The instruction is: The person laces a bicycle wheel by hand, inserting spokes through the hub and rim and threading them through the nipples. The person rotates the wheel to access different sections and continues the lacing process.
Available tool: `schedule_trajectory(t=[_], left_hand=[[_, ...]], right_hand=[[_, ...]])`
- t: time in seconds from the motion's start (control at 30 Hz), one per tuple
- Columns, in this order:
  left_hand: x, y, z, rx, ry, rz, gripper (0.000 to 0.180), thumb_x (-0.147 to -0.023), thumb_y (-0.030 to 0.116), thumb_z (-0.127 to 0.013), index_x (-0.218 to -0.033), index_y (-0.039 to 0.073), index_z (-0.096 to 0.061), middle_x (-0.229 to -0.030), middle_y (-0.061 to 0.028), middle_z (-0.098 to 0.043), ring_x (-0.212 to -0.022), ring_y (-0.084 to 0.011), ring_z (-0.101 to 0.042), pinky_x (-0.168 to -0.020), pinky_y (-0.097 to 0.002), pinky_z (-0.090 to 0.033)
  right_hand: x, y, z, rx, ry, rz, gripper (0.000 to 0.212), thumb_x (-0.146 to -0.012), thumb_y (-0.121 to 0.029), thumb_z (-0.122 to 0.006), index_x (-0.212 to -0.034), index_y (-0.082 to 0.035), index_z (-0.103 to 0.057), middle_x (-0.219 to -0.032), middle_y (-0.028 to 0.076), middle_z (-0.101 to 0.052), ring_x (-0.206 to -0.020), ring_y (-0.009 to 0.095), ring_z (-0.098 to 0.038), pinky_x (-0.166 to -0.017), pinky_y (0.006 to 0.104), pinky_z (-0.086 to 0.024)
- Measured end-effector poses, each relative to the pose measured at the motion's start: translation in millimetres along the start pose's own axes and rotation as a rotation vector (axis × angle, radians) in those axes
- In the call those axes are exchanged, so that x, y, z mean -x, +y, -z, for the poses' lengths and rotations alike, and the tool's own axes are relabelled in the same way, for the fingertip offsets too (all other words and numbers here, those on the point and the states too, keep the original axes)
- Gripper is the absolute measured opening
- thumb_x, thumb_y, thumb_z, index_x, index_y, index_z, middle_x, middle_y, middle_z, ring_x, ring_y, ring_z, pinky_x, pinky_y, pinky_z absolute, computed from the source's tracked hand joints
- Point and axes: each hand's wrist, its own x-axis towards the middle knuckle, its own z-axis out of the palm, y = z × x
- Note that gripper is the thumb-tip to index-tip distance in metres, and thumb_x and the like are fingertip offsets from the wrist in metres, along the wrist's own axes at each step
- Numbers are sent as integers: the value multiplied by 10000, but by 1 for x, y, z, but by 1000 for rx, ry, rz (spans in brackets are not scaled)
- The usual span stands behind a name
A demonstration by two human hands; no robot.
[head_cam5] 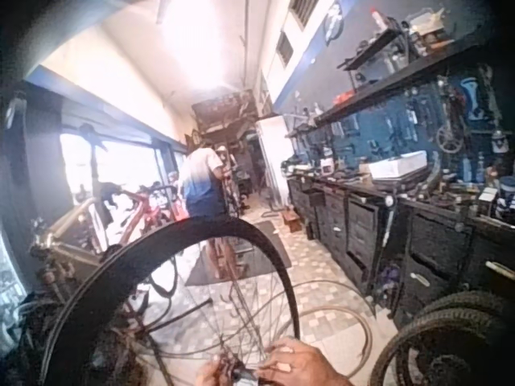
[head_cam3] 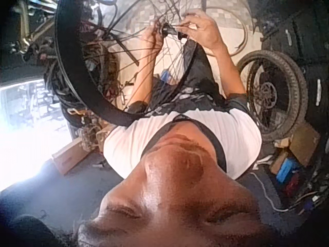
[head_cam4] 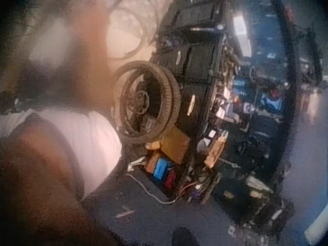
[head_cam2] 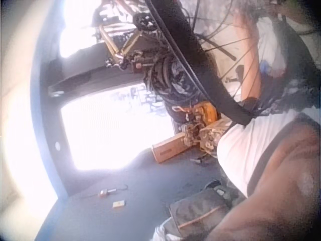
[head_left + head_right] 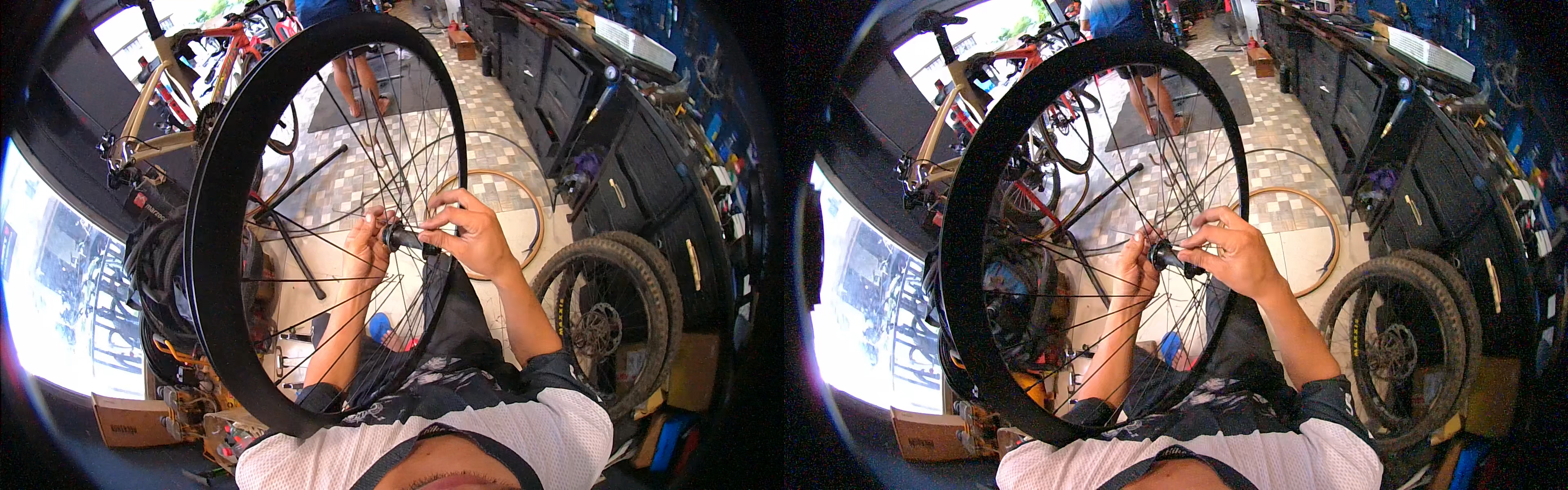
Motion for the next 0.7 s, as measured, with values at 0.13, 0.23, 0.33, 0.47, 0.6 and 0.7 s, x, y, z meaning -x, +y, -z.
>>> schedule_trajectory(t=[0.13,0.23,0.33,0.47,0.6,0.7], left_hand=[[-2,2,-1,90,3,3,244,-1052,299,-602,-1113,67,-646,-1073,-73,-702,-1024,-219,-666,-940,-380,-548],[-14,10,16,125,48,39,191,-1056,276,-594,-1079,91,-637,-1037,-58,-704,-965,-230,-677,-887,-383,-562],[-31,34,48,120,206,-19,149,-1073,234,-565,-1090,102,-631,-1006,-65,-705,-943,-243,-689,-822,-354,-591],[-51,82,59,227,229,-271,173,-1076,249,-579,-1126,87,-612,-1013,-57,-670,-941,-206,-676,-790,-291,-595],[-19,100,-29,248,-105,-221,232,-1071,294,-595,-1161,81,-592,-990,-42,-660,-931,-189,-674,-748,-269,-568],[9,83,-90,72,1,-252,245,-1058,290,-617,-1167,71,-598,-975,-51,-658,-909,-213,-706,-737,-304,-591]], right_hand=[[4,16,-4,-503,-239,-357,333,-895,-294,-837,-1101,-51,-739,-1012,15,-707,-769,47,-603,-654,208,-472],[10,33,-21,-713,-157,-320,327,-935,-295,-808,-1092,-31,-695,-980,-12,-697,-648,-23,-492,-557,177,-392],[11,31,-20,-678,-119,-312,292,-942,-284,-803,-1034,-36,-680,-949,-23,-702,-607,-30,-441,-527,179,-354],[9,24,-14,-542,-140,-304,314,-926,-325,-815,-990,-49,-679,-906,-33,-709,-586,-28,-429,-513,184,-324],[-3,6,1,-316,-213,-382,324,-905,-325,-829,-975,-44,-684,-928,9,-721,-572,14,-455,-520,212,-345],[-15,-9,6,-84,-253,-384,275,-896,-220,-839,-988,-13,-683,-1028,114,-739,-598,100,-580,-563,254,-457]])
